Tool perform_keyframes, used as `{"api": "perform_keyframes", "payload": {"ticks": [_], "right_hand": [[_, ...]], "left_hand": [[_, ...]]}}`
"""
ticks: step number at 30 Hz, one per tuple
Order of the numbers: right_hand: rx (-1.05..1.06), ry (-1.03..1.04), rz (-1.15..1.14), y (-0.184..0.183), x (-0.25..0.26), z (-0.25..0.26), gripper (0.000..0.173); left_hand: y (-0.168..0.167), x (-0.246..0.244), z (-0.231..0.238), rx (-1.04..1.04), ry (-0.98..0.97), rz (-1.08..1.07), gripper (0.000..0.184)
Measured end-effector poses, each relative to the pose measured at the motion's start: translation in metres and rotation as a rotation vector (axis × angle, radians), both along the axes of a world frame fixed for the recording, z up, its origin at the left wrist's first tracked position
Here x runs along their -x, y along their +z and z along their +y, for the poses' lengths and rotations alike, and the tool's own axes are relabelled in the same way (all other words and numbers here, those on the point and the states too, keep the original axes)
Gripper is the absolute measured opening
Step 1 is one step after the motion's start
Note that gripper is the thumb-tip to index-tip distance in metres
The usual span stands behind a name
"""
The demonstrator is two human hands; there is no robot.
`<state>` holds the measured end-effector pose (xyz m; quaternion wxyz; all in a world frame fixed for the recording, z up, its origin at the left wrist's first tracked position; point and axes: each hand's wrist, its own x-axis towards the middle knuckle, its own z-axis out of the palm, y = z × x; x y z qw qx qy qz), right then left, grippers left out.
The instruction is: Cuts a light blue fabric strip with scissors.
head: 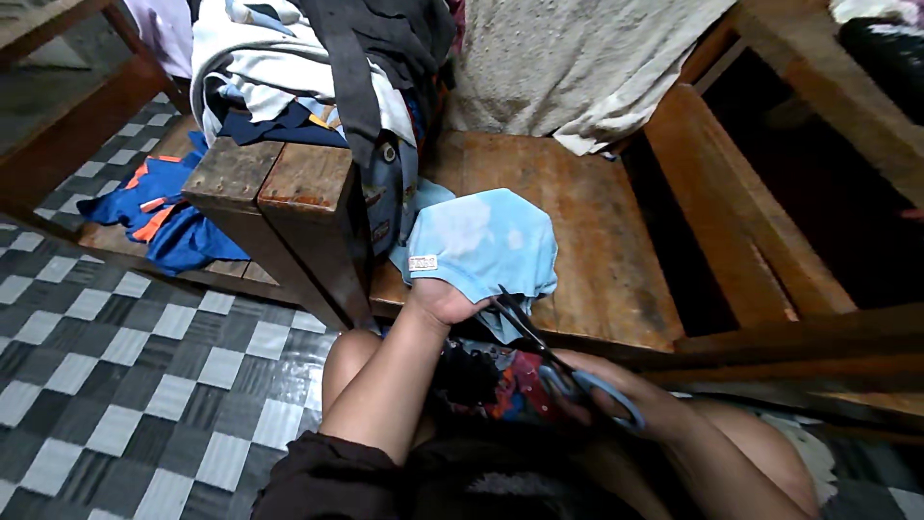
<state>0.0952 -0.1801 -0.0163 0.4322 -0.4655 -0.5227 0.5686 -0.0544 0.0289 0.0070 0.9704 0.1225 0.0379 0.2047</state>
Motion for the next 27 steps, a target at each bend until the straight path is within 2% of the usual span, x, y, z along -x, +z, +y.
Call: {"api": "perform_keyframes", "payload": {"ticks": [7,16,23,27], "right_hand": [[0.043,-0.023,-0.022,0.008,0.002,0.017,0.054],[0.056,-0.074,-0.008,0.009,0.007,0.019,0.051],[0.119,-0.123,0.012,0.010,0.009,0.016,0.034],[0.146,-0.124,0.020,0.011,0.008,0.013,0.036]], "left_hand": [[-0.005,-0.004,-0.007,-0.047,-0.093,-0.019,0.074],[-0.006,-0.006,-0.007,-0.051,-0.056,-0.045,0.071],[-0.004,-0.007,-0.008,-0.026,-0.045,0.055,0.075],[-0.006,-0.007,-0.008,-0.047,-0.045,0.008,0.075]]}}
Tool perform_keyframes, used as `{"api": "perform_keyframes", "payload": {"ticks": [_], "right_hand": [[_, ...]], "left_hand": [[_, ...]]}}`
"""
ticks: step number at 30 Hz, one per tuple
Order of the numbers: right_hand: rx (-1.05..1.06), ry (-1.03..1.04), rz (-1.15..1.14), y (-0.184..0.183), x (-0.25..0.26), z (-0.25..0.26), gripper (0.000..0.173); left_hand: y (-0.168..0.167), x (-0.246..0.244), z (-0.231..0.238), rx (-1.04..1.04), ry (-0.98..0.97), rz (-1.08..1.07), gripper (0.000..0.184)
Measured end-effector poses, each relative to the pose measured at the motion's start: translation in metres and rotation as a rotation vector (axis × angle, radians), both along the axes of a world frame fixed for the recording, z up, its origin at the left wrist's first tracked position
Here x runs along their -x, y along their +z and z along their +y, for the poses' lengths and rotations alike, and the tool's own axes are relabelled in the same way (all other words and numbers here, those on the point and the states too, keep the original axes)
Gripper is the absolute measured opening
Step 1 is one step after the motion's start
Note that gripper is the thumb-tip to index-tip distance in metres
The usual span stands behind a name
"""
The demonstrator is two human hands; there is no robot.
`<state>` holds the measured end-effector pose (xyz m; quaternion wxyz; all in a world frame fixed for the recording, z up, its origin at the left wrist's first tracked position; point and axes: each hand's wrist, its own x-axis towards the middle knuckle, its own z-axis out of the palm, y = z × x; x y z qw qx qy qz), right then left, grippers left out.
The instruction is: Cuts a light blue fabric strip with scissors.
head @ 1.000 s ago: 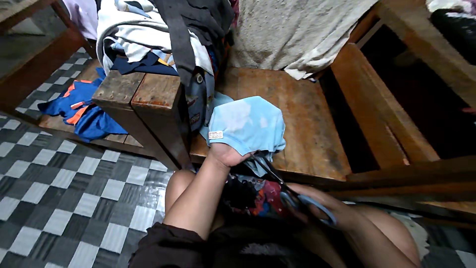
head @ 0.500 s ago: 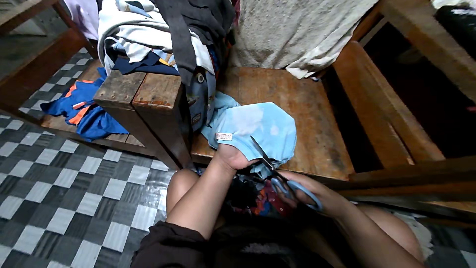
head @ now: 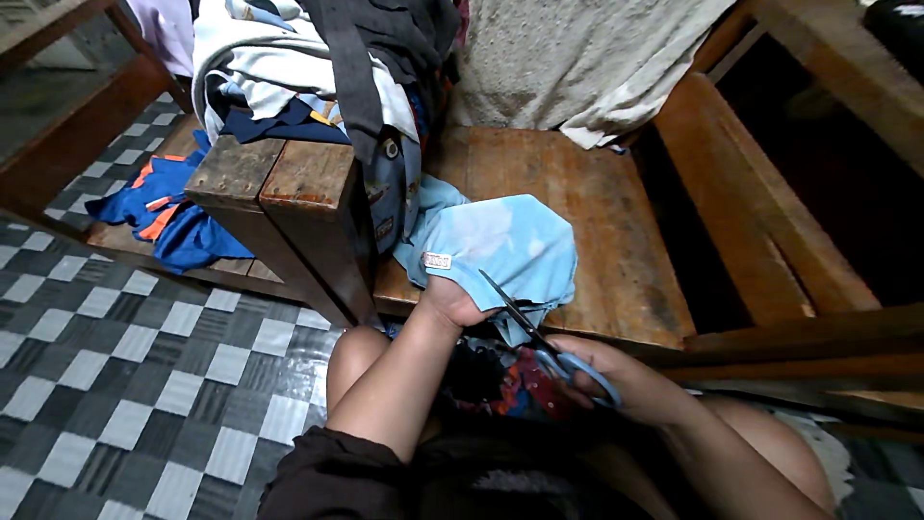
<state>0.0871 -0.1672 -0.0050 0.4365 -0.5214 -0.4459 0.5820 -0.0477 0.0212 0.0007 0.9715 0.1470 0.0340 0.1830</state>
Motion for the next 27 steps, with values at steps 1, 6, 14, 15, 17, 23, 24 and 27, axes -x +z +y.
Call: {"api": "perform_keyframes", "payload": {"ticks": [1,6,14,15,17,23,24,27], "right_hand": [[-0.002,0.006,0.003,0.000,0.000,0.000,0.036],[-0.053,0.040,0.008,0.000,0.000,0.002,0.045],[-0.090,0.023,0.064,-0.001,0.001,0.004,0.045],[-0.090,0.019,0.068,-0.002,0.001,0.004,0.043],[-0.085,0.005,0.060,-0.001,0.002,0.004,0.040],[-0.057,-0.075,0.065,-0.008,-0.006,-0.002,0.040],[-0.073,-0.094,0.063,-0.010,-0.009,-0.004,0.040],[-0.118,-0.112,0.101,-0.014,-0.018,-0.008,0.038]], "left_hand": [[-0.001,0.000,0.000,-0.019,-0.002,-0.011,0.075],[-0.003,-0.002,-0.004,-0.090,-0.009,-0.033,0.071],[0.007,0.001,-0.010,-0.114,-0.054,-0.005,0.050],[0.005,-0.001,-0.009,-0.117,-0.054,-0.003,0.055],[-0.001,-0.005,-0.008,-0.105,-0.057,0.021,0.071],[0.028,-0.001,0.003,-0.500,-0.085,0.629,0.022],[0.033,0.000,0.007,-0.659,-0.128,0.735,0.017],[0.029,0.009,0.019,-0.741,-0.147,0.632,0.025]]}}
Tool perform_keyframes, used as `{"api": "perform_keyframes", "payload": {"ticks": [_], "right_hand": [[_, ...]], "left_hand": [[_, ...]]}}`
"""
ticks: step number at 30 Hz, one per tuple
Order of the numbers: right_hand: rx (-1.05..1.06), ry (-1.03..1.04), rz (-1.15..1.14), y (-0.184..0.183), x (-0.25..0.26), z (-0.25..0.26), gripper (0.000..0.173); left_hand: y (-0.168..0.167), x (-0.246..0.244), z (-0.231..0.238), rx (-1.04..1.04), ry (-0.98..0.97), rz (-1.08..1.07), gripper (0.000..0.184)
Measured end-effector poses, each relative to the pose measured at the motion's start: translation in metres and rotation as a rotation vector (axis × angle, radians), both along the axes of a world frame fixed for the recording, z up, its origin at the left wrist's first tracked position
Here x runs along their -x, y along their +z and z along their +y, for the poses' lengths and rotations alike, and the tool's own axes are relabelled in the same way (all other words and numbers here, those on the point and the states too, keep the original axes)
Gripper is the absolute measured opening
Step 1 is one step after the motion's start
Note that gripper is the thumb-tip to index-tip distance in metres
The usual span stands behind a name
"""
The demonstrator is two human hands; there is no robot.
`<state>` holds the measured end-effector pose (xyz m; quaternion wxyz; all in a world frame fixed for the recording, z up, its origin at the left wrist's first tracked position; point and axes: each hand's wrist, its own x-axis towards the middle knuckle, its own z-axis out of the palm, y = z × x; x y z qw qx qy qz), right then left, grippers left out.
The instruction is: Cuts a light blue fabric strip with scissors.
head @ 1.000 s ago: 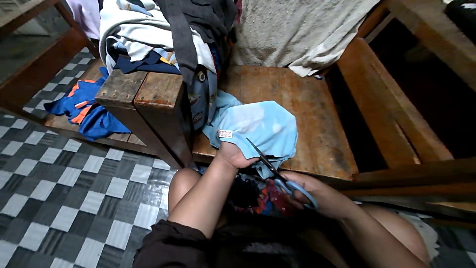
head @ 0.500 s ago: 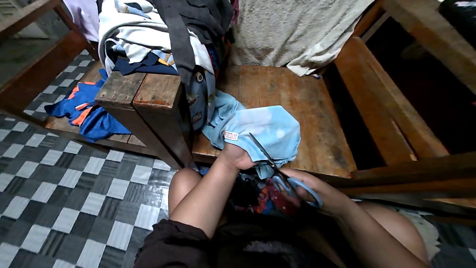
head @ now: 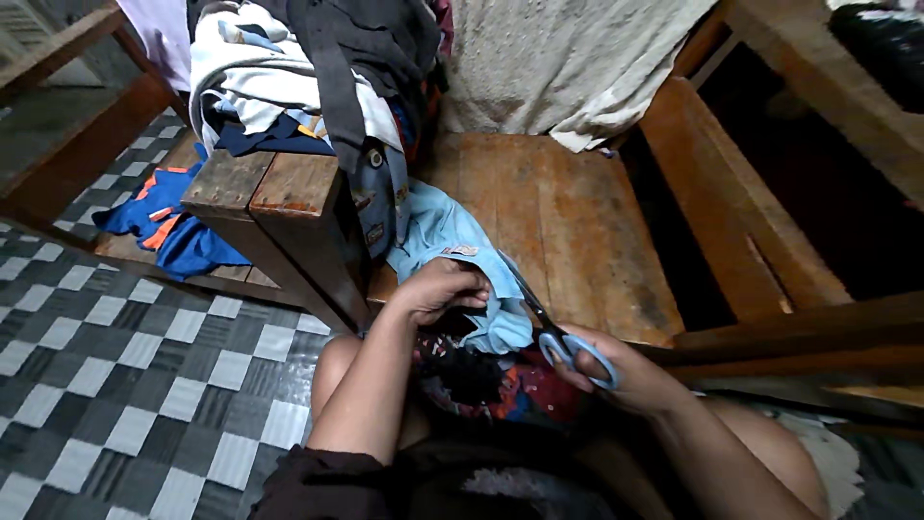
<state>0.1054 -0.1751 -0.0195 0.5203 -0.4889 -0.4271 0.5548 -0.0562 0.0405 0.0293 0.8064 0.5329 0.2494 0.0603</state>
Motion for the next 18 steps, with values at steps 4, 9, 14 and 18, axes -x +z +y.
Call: {"api": "perform_keyframes", "payload": {"ticks": [4,9,14,18], "right_hand": [[0.002,-0.006,0.035,0.000,-0.002,0.000,0.037],[0.054,-0.133,0.061,0.006,-0.003,0.006,0.048],[-0.101,-0.289,0.097,0.038,-0.025,0.021,0.047],[-0.250,-0.393,0.022,0.085,-0.046,0.021,0.040]], "left_hand": [[-0.023,-0.004,0.001,0.407,0.209,-0.406,0.022],[-0.002,-0.035,-0.002,0.426,0.510,-0.344,0.018],[0.083,-0.092,0.008,-0.112,0.244,-0.252,0.013],[0.156,-0.139,0.007,-0.358,0.052,-0.374,0.011]]}}
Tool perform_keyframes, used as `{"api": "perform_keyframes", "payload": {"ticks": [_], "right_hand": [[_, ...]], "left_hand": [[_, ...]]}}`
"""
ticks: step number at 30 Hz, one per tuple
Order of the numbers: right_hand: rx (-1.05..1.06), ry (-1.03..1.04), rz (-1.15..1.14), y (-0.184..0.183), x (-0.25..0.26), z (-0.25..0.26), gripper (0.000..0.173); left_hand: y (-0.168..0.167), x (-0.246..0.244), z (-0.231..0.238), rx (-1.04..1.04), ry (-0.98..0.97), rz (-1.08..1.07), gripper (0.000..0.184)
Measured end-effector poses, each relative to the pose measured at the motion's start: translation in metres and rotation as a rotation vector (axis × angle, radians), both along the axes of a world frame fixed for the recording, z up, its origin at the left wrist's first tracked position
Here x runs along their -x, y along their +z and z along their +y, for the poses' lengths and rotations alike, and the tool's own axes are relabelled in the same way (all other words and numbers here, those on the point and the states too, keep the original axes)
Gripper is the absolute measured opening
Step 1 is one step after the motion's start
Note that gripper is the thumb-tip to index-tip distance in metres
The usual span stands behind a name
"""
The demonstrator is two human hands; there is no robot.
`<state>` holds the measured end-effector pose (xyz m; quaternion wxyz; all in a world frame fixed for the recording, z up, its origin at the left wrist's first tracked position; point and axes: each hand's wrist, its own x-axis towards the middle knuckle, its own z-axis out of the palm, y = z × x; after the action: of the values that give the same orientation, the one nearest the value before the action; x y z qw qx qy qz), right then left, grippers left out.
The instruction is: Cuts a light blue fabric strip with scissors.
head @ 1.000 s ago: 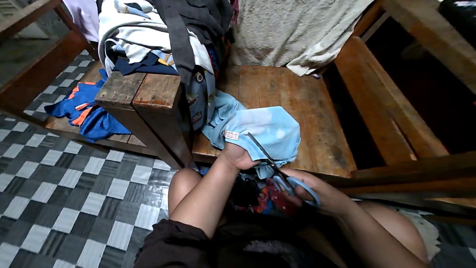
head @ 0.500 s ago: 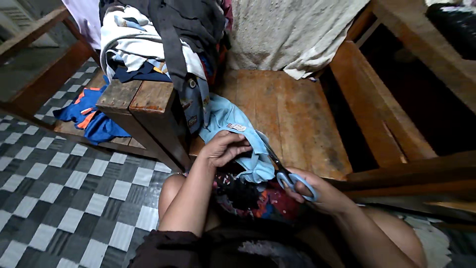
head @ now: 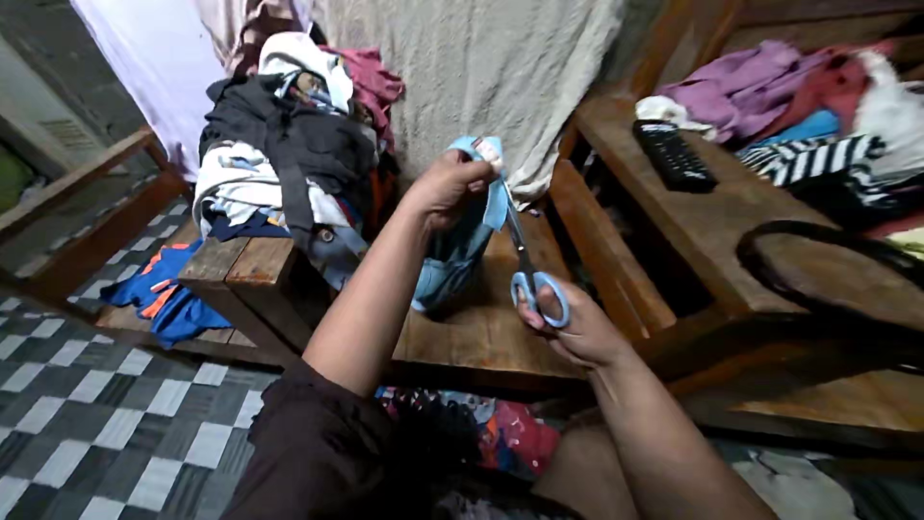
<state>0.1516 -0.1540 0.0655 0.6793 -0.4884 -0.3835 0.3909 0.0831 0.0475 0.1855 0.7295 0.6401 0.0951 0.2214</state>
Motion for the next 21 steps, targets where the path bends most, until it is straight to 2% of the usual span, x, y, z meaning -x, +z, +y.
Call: {"api": "perform_keyframes", "payload": {"ticks": [2,4,7,9,12,16,21], "right_hand": [[-0.034,-0.039,-0.024,0.011,-0.004,-0.006,0.033],[-0.031,-0.062,-0.038,0.007,-0.002,-0.012,0.024],[0.078,-0.094,-0.034,-0.013,0.008,-0.019,0.004],[0.155,-0.070,0.027,-0.029,0.016,-0.022,0.003],[0.188,0.015,0.122,-0.050,0.026,-0.021,0.014],[0.101,0.110,0.152,-0.063,0.029,-0.019,0.047],[0.118,0.173,0.079,-0.069,0.025,-0.014,0.050]], "left_hand": [[0.016,-0.009,-0.007,-0.033,-0.060,-0.050,0.015],[0.006,-0.010,-0.015,-0.034,-0.053,-0.057,0.020],[-0.042,0.003,-0.025,0.001,-0.023,0.019,0.047],[-0.082,0.009,-0.024,0.125,-0.045,-0.008,0.061],[-0.122,0.018,-0.023,0.348,-0.079,-0.094,0.063],[-0.144,0.030,-0.021,0.410,-0.162,-0.124,0.067],[-0.157,0.037,-0.010,0.406,-0.212,-0.104,0.069]]}}
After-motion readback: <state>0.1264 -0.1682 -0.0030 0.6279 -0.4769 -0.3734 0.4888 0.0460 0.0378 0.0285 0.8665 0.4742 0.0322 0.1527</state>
